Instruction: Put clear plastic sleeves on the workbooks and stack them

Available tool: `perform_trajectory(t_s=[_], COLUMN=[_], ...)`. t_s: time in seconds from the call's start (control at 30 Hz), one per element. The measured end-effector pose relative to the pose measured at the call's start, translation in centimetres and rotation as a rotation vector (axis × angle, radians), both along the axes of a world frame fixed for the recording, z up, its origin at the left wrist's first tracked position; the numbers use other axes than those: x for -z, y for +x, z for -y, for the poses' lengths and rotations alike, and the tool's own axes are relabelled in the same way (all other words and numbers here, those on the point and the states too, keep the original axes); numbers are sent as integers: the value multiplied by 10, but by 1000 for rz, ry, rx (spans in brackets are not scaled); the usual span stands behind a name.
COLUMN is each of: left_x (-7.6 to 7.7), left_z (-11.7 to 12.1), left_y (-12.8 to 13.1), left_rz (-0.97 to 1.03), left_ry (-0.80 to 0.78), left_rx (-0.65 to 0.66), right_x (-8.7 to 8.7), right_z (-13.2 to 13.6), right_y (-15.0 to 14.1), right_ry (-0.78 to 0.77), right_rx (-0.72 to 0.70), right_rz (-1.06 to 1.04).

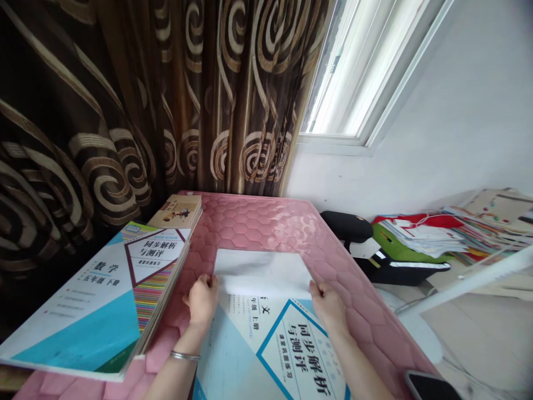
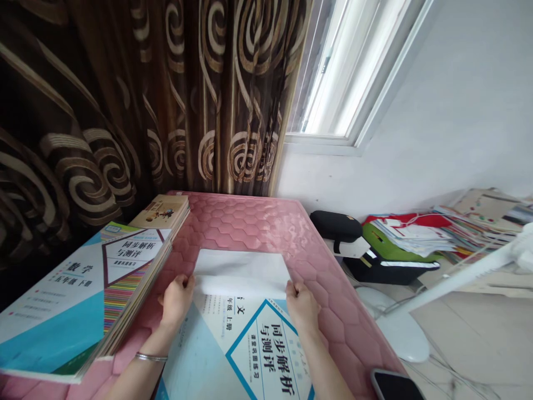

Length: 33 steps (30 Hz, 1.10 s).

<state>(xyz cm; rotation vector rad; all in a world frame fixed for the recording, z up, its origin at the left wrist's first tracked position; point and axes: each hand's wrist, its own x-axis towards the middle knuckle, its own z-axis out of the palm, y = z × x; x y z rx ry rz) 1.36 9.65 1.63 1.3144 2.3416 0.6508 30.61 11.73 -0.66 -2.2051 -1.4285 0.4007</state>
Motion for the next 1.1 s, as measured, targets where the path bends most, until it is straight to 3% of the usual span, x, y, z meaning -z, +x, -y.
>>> perform_trajectory(t_s=[0.27,0.57,0.87,1.1], left_x=[0,1,2,2], left_z=[0,-1,0,-1], left_y=[1,-1,0,-3], left_rz=[5,-6,12,55], left_ry=[27,24,45,67], left_rx=[-5,0,-23,-28], right_x=[3,14,7,15], right_z=[-1,-3,-8,-6], right_y=[-3,10,2,11], right_ry=[-30,102,7,124], right_rx=[14,-32,4,-24], right_rz=[37,-131,-4,-150])
